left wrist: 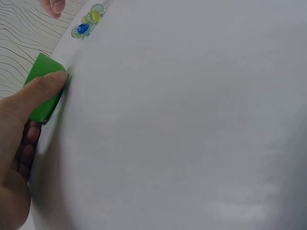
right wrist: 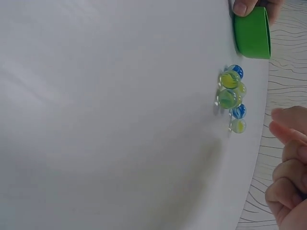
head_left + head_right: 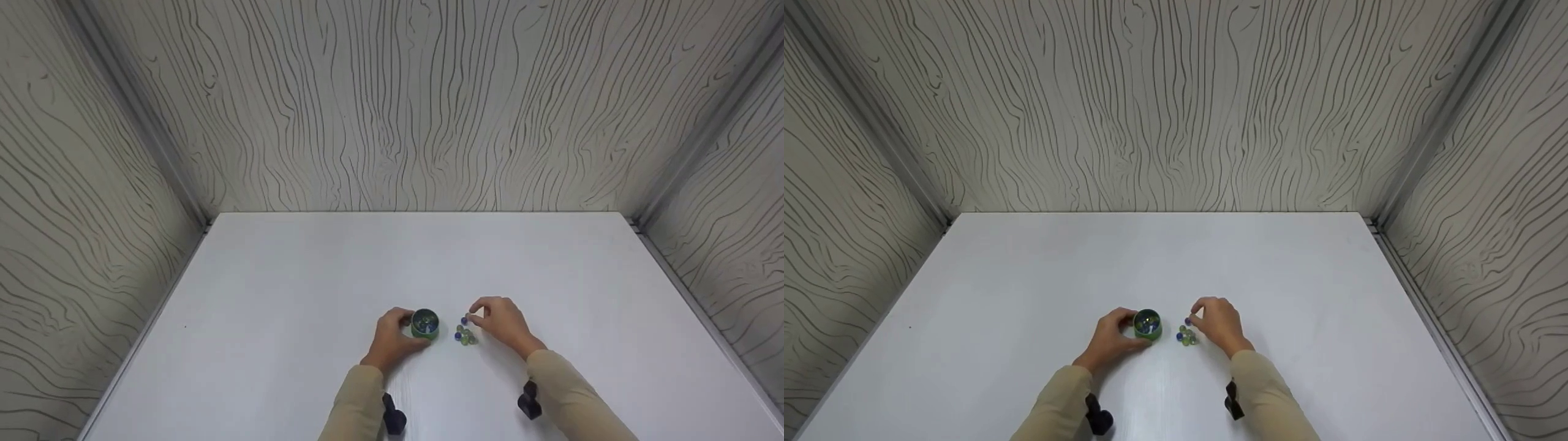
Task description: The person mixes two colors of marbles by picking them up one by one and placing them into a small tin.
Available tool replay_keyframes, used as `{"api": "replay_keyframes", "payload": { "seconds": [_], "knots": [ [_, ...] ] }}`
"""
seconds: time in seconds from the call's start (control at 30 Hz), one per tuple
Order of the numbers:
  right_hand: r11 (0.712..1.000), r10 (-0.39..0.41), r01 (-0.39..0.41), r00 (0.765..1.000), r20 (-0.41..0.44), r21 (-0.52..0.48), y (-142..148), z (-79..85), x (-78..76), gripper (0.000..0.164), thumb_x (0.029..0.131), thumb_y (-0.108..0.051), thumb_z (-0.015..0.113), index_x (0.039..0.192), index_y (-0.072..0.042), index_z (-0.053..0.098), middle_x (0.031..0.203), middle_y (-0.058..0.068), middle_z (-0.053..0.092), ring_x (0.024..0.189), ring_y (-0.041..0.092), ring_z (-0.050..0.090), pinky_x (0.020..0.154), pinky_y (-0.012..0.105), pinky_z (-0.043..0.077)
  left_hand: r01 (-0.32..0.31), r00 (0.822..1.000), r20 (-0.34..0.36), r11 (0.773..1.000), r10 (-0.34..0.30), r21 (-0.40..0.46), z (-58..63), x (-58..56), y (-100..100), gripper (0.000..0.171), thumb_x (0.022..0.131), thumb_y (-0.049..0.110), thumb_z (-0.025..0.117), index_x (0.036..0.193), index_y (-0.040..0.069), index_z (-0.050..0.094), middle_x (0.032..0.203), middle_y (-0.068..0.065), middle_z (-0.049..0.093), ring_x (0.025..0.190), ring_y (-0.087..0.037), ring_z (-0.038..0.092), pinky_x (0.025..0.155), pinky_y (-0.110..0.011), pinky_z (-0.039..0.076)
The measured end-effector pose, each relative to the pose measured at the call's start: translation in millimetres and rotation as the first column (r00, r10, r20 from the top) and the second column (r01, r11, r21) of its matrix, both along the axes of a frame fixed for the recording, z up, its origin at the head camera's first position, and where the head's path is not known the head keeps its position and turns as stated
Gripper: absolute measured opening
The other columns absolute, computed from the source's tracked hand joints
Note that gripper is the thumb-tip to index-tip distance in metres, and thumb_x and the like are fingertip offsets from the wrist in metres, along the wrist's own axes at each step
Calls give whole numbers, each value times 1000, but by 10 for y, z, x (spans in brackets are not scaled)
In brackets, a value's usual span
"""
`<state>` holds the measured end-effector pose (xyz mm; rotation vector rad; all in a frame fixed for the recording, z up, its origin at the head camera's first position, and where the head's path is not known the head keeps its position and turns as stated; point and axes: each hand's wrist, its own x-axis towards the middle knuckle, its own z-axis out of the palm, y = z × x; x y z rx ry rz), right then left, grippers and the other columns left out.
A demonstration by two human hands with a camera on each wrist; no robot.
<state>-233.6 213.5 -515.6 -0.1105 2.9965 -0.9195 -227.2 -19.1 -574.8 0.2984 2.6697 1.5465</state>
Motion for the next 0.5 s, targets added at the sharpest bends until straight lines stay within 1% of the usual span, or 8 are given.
{"api": "replay_keyframes", "payload": {
  "seconds": [0.2,0.33,0.5],
  "knots": [
    [1000,-1,0,999,36,28,38,4,-35,13,83,-14,72,95,-8,73,72,3,59,68,13,46,60,22,34,10,1000,-16,1000,-10,17,9,-7,-6,54,69,25,85,114,7,62,108,-3,64,102,-16,58,95,-32,50],
    [999,7,-9,999,54,31,63,0,-62,16,82,-12,72,97,-8,72,73,3,58,68,14,46,59,22,35,1,1000,5,999,-1,39,22,-1,1,54,68,24,85,114,7,62,108,-4,64,102,-16,58,96,-34,50],
    [999,16,-19,997,70,43,78,-25,-88,17,82,-10,71,99,-9,72,73,3,57,69,14,46,61,24,35,-9,1000,21,999,8,44,23,2,3,53,67,22,85,113,8,63,108,-3,64,103,-16,58,98,-36,49]
  ]
}}
